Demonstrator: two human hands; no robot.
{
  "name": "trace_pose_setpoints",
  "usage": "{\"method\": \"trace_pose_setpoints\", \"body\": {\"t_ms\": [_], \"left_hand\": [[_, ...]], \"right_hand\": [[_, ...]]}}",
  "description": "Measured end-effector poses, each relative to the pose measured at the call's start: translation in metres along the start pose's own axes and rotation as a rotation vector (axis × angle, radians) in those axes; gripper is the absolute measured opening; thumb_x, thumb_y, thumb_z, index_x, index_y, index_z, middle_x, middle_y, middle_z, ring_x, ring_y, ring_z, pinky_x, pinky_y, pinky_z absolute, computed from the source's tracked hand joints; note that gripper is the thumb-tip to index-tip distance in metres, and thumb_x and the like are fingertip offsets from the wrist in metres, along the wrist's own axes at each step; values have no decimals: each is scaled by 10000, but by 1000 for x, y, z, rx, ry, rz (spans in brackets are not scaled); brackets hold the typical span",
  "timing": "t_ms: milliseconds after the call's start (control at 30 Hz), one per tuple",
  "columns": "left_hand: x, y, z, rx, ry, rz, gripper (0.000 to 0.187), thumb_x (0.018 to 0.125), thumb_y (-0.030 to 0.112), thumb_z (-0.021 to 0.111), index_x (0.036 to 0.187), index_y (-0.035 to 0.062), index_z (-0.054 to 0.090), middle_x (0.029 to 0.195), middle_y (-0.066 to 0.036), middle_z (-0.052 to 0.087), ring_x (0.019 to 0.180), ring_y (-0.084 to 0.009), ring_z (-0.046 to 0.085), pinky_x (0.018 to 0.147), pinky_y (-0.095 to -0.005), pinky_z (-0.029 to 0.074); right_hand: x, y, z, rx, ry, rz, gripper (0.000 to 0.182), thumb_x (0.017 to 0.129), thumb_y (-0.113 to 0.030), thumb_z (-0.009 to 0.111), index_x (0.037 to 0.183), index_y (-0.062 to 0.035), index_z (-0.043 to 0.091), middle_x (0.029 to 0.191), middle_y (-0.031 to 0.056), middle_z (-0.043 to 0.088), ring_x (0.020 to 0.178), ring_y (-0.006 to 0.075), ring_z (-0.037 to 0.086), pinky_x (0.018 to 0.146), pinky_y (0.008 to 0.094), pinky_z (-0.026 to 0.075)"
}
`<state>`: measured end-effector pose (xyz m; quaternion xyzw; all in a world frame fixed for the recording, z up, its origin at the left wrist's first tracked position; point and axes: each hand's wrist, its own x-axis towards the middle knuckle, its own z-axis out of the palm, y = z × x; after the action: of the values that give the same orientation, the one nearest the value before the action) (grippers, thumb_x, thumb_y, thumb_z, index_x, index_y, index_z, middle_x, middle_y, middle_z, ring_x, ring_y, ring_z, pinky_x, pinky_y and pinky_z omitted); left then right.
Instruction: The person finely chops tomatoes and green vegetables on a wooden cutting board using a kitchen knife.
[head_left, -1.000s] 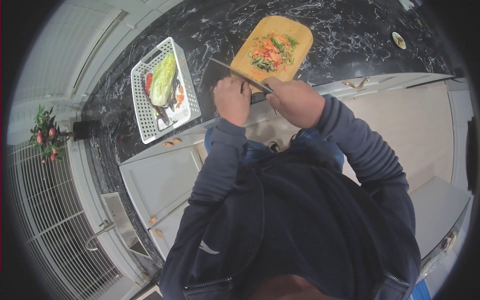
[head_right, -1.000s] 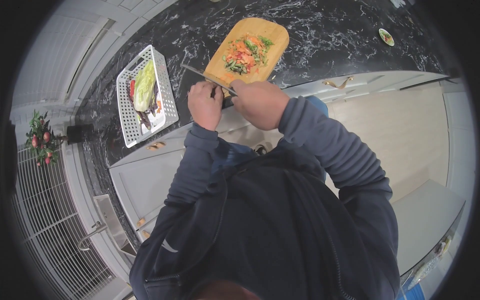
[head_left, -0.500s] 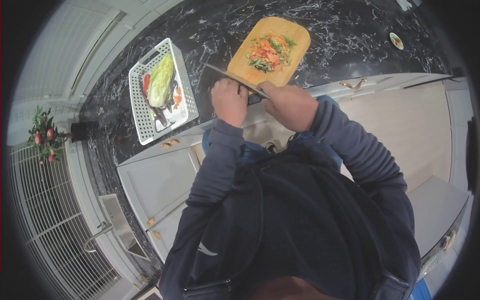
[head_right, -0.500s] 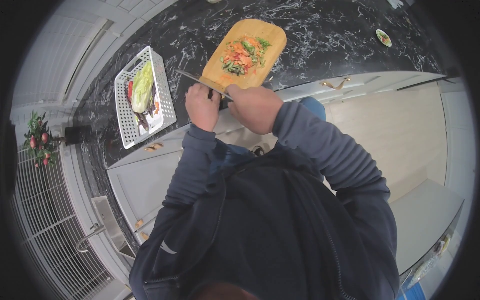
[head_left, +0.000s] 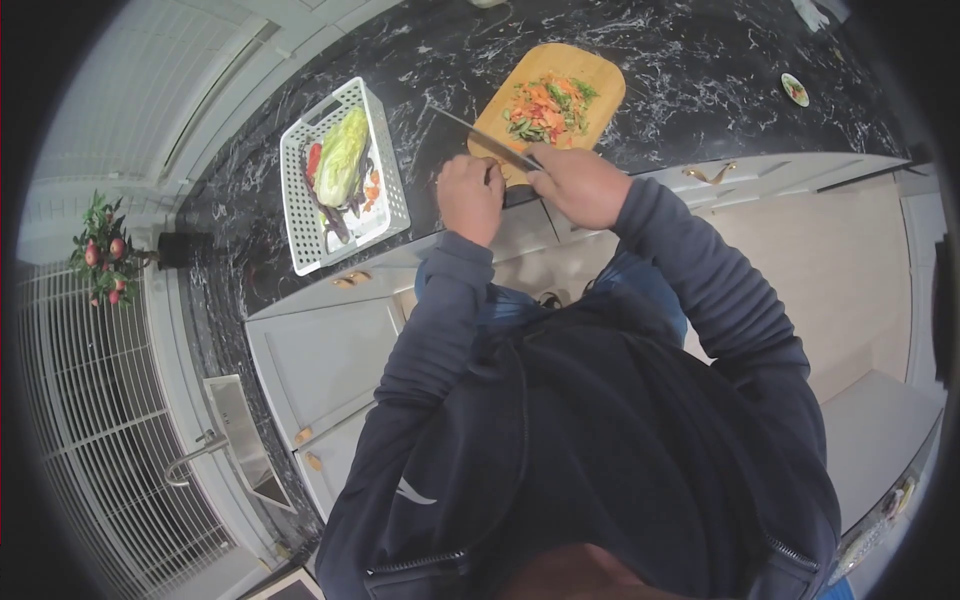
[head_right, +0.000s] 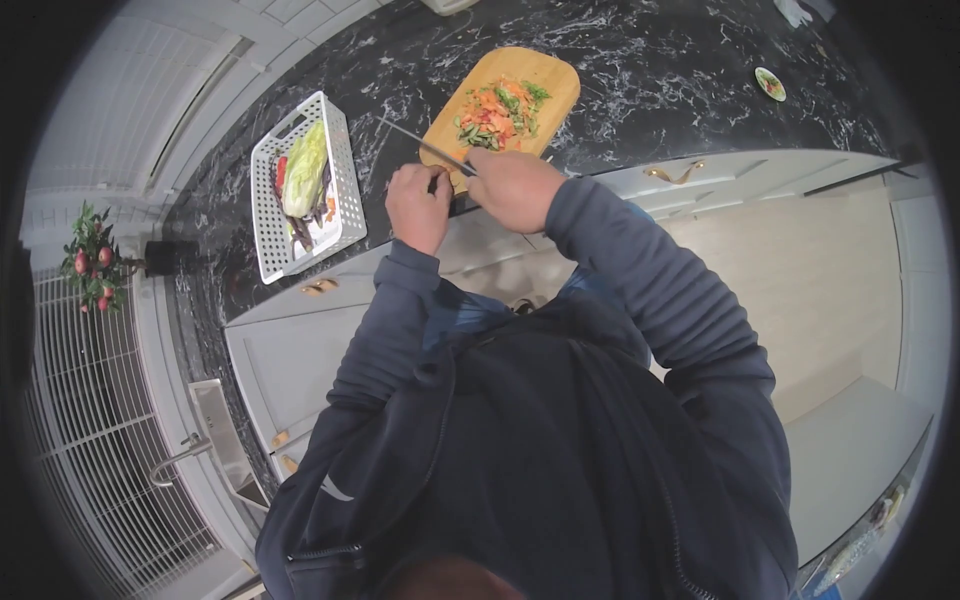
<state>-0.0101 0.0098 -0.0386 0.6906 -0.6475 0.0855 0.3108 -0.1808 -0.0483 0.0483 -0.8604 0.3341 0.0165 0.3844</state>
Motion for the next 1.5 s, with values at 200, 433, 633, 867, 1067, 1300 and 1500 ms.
{"method": "trace_pose_setpoints", "body": {"t_ms": [200,433,633,867,1067,1300,1500], "left_hand": [[0,3,-1,-12,-22,-61,127,789,115,537,761,34,630,758,-104,561,736,-273,511,753,-382,406],[2,3,-3,-23,10,-31,123,794,121,536,754,48,627,732,-105,548,710,-276,498,669,-379,399],[2,6,-1,0,1,-46,138,774,119,519,686,27,571,710,-117,522,684,-291,477,640,-390,388],[3,5,-3,-27,-9,-54,146,802,126,517,762,50,635,734,-107,542,702,-283,495,642,-382,395],[0,3,0,-40,-2,-54,138,779,114,509,704,14,566,719,-129,515,694,-297,478,652,-393,397],[0,4,-2,-26,-4,-69,149,798,123,518,712,31,597,731,-113,528,694,-285,489,667,-387,402],[-2,3,0,-51,-3,-95,135,811,156,550,823,80,661,762,-73,541,732,-257,504,679,-362,397]], "right_hand": [[-17,-4,-2,-63,-11,-15,315,907,-265,329,1088,-18,403,825,246,575,738,430,517,631,461,364],[-11,-3,-3,-51,-18,-43,341,909,-243,333,1148,-8,393,769,220,567,685,403,514,603,449,359],[-6,-2,9,-68,2,-36,247,895,-225,350,1045,-29,367,697,222,530,601,412,474,527,467,317],[-9,-2,0,4,14,-44,325,912,-232,342,1147,-17,407,834,186,549,693,357,496,619,413,354],[-7,-4,9,-97,28,-65,260,893,-213,361,1085,-37,366,706,212,547,603,426,494,524,473,330],[-8,-1,4,-72,7,-53,305,900,-233,349,1121,-27,397,772,228,559,659,419,508,585,456,353],[-7,-3,-4,1,-39,-22,359,914,-239,328,1174,-5,409,814,187,554,681,346,500,620,409,363]]}}
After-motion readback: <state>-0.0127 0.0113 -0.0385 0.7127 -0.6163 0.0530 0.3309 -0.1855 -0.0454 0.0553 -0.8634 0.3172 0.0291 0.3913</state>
